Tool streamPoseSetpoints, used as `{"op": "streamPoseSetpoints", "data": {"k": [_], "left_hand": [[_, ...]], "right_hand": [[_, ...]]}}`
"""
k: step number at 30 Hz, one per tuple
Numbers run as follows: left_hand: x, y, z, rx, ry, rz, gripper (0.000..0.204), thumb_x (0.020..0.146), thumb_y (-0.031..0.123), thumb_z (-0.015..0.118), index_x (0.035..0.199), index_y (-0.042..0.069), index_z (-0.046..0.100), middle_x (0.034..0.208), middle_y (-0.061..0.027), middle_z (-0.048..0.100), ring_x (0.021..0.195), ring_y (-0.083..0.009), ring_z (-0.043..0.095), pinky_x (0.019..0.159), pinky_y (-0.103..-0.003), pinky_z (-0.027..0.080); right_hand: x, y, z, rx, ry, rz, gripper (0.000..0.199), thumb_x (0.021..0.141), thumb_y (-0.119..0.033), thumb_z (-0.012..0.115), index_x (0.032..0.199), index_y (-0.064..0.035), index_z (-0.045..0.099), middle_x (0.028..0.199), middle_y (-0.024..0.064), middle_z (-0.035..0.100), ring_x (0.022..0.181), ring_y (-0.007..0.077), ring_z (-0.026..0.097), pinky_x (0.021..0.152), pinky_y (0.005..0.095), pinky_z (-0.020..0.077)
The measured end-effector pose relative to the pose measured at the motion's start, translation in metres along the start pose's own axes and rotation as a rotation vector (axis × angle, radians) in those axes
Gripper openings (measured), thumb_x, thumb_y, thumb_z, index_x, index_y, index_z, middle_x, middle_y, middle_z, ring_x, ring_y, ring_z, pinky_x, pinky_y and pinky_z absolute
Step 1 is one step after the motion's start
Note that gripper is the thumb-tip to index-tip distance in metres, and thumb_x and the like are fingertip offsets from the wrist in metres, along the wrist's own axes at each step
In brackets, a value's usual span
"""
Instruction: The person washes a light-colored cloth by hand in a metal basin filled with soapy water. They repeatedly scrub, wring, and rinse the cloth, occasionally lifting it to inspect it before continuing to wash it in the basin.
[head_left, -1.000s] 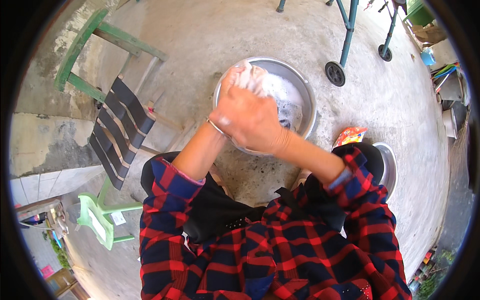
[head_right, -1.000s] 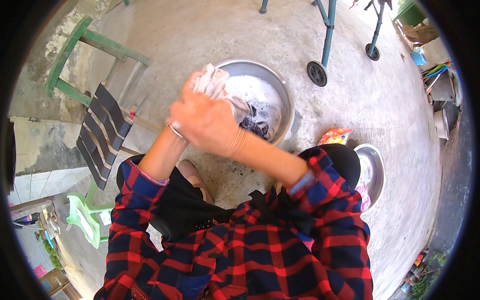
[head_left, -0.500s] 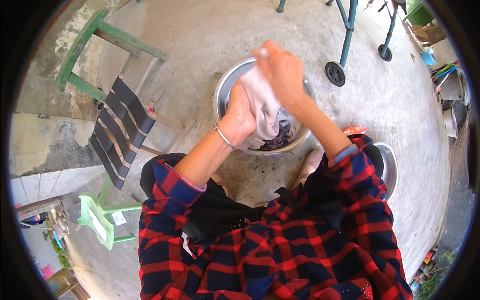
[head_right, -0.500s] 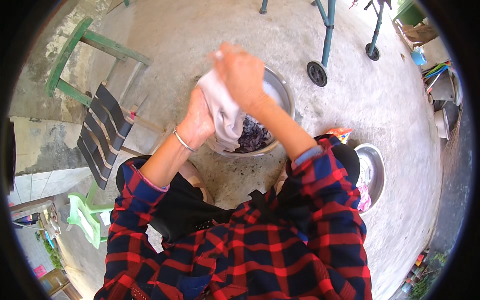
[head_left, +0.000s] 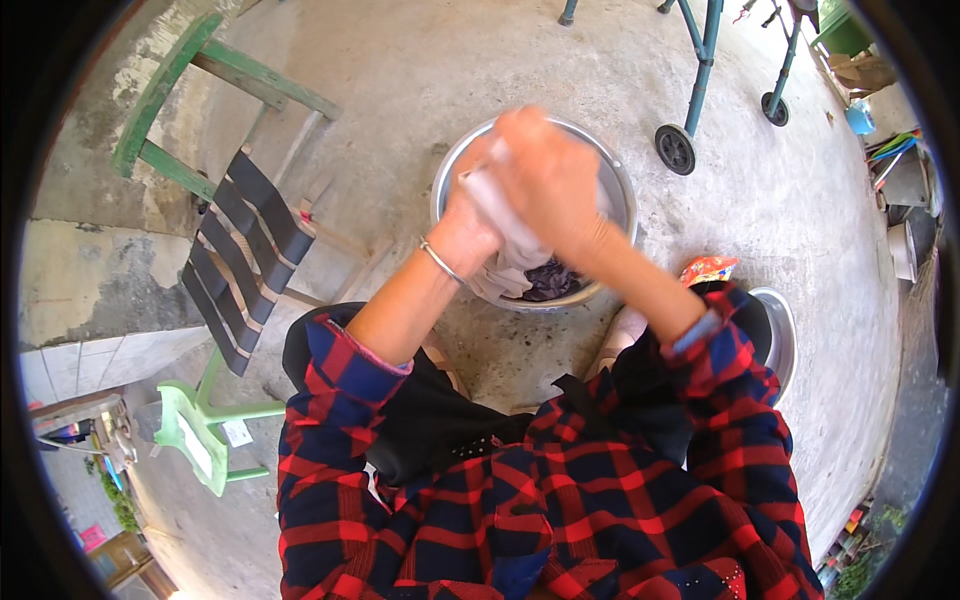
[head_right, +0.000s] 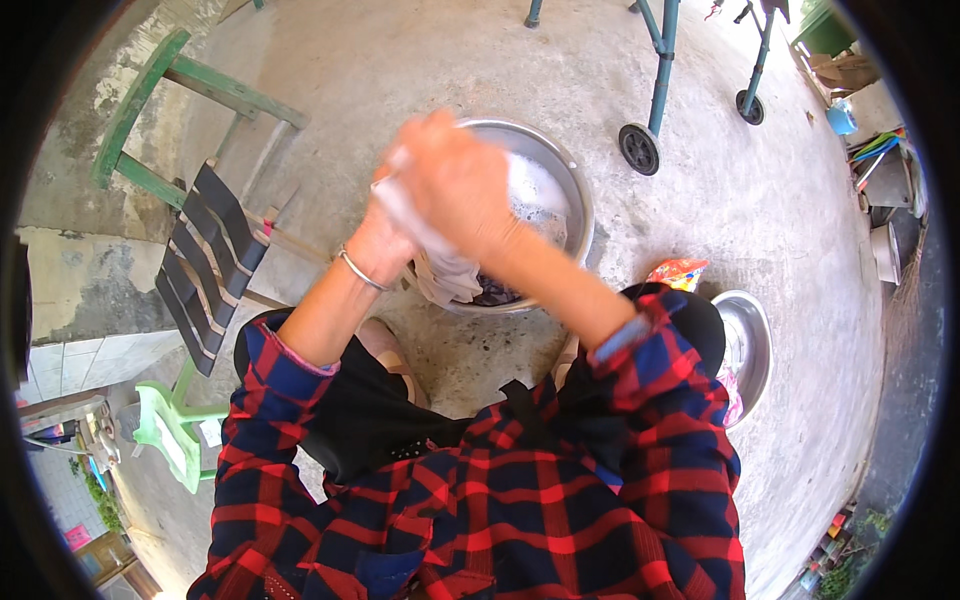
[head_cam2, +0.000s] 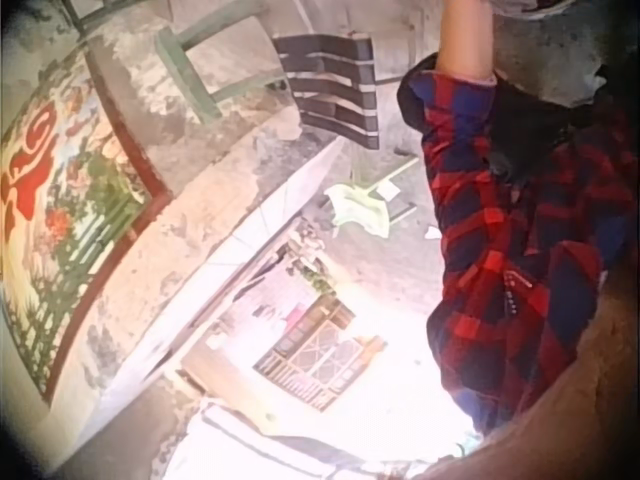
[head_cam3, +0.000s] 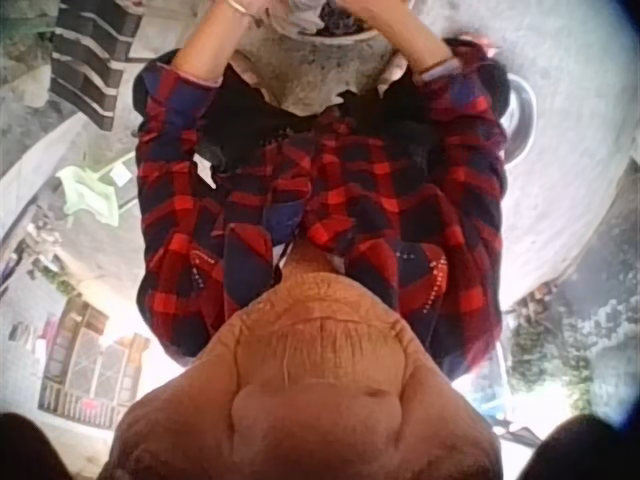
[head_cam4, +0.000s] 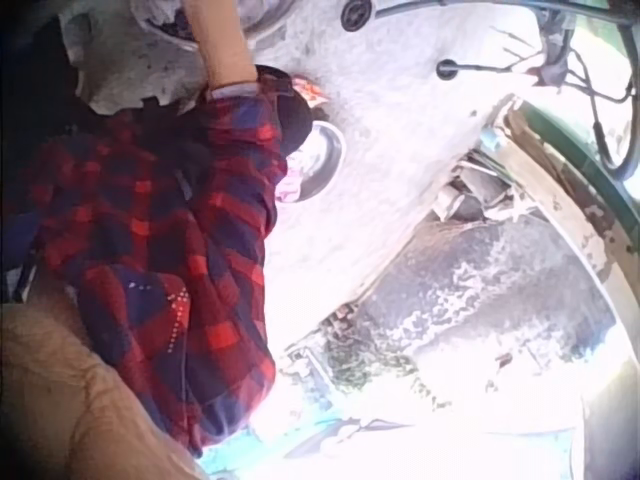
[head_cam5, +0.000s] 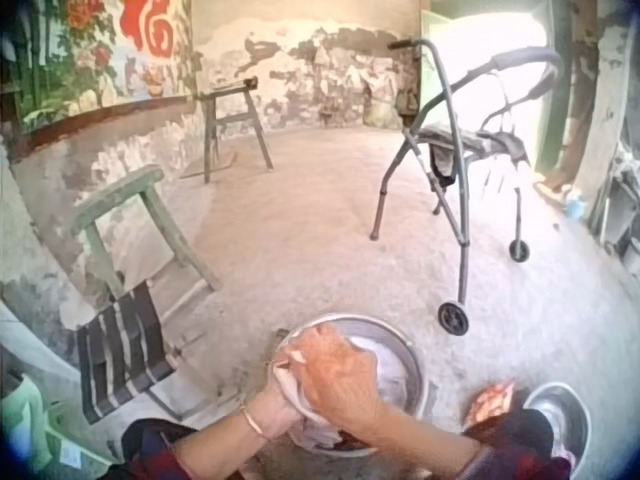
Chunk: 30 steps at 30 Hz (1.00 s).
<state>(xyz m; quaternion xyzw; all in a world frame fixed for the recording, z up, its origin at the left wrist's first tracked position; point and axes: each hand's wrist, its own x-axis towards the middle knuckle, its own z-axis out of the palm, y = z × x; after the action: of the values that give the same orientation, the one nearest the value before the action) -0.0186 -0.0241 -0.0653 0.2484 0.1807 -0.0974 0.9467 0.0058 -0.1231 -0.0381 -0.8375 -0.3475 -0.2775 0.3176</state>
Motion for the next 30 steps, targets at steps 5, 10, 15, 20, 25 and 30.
{"op": "streamPoseSetpoints", "data": {"k": [5, 10, 15, 20, 25, 30], "left_hand": [[0.002, -0.006, -0.007, -0.387, -0.104, -0.128, 0.025, 0.095, 0.029, 0.048, 0.106, 0.01, 0.059, 0.102, -0.0045, 0.063, 0.094, -0.0196, 0.061, 0.084, -0.035, 0.051], [0.001, -0.01, 0.008, -0.006, -0.05, -0.024, 0.029, 0.095, 0.032, 0.048, 0.112, 0.01, 0.057, 0.105, -0.0042, 0.063, 0.098, -0.0199, 0.062, 0.085, -0.036, 0.053], [0.022, -0.003, -0.046, -0.157, -0.25, -0.079, 0.035, 0.096, 0.035, 0.044, 0.115, 0.008, 0.056, 0.108, -0.006, 0.063, 0.1, -0.0211, 0.061, 0.088, -0.038, 0.052], [0.005, -0.015, 0.007, 0.011, 0.012, -0.05, 0.034, 0.096, 0.035, 0.045, 0.116, 0.01, 0.057, 0.11, -0.0057, 0.064, 0.1, -0.021, 0.061, 0.089, -0.037, 0.052], [0.011, 0.002, -0.042, -0.048, -0.56, -0.019, 0.04, 0.101, 0.038, 0.039, 0.125, 0.01, 0.052, 0.119, -0.0097, 0.06, 0.112, -0.0237, 0.056, 0.099, -0.041, 0.046], [0.018, -0.017, -0.007, -0.011, -0.038, 0.001, 0.03, 0.098, 0.033, 0.042, 0.107, 0.011, 0.059, 0.099, -0.0059, 0.064, 0.086, -0.0226, 0.064, 0.077, -0.038, 0.054]], "right_hand": [[-0.016, -0.011, 0.008, -0.032, -0.003, -0.252, 0.014, 0.083, -0.025, 0.06, 0.08, -0.0112, 0.057, 0.076, 0.0086, 0.055, 0.07, 0.0261, 0.062, 0.05, 0.0401, 0.0479], [0.008, 0.033, -0.001, 0.075, -0.078, 0.166, 0.014, 0.081, -0.023, 0.062, 0.084, -0.0107, 0.058, 0.079, 0.0103, 0.057, 0.067, 0.0296, 0.062, 0.054, 0.0416, 0.0484], [-0.024, -0.033, -0.002, 0.148, -0.021, -0.262, 0.011, 0.08, -0.021, 0.065, 0.085, -0.0114, 0.061, 0.079, 0.0112, 0.059, 0.065, 0.0299, 0.062, 0.052, 0.0412, 0.0473], [0.019, 0.051, 0.001, -0.047, -0.199, 0.403, 0.013, 0.082, -0.023, 0.065, 0.089, -0.0126, 0.063, 0.083, 0.0111, 0.06, 0.07, 0.0314, 0.063, 0.052, 0.0439, 0.0476], [-0.026, -0.018, 0.014, 0.014, 0.146, -0.3, 0.017, 0.083, -0.023, 0.06, 0.089, -0.0065, 0.063, 0.082, 0.0129, 0.062, 0.067, 0.0259, 0.065, 0.053, 0.04, 0.0507], [0.005, 0.039, 0.001, 0.006, -0.201, 0.055, 0.016, 0.083, -0.023, 0.059, 0.086, -0.0074, 0.06, 0.082, 0.0145, 0.06, 0.079, 0.0261, 0.065, 0.051, 0.0414, 0.0496]]}}
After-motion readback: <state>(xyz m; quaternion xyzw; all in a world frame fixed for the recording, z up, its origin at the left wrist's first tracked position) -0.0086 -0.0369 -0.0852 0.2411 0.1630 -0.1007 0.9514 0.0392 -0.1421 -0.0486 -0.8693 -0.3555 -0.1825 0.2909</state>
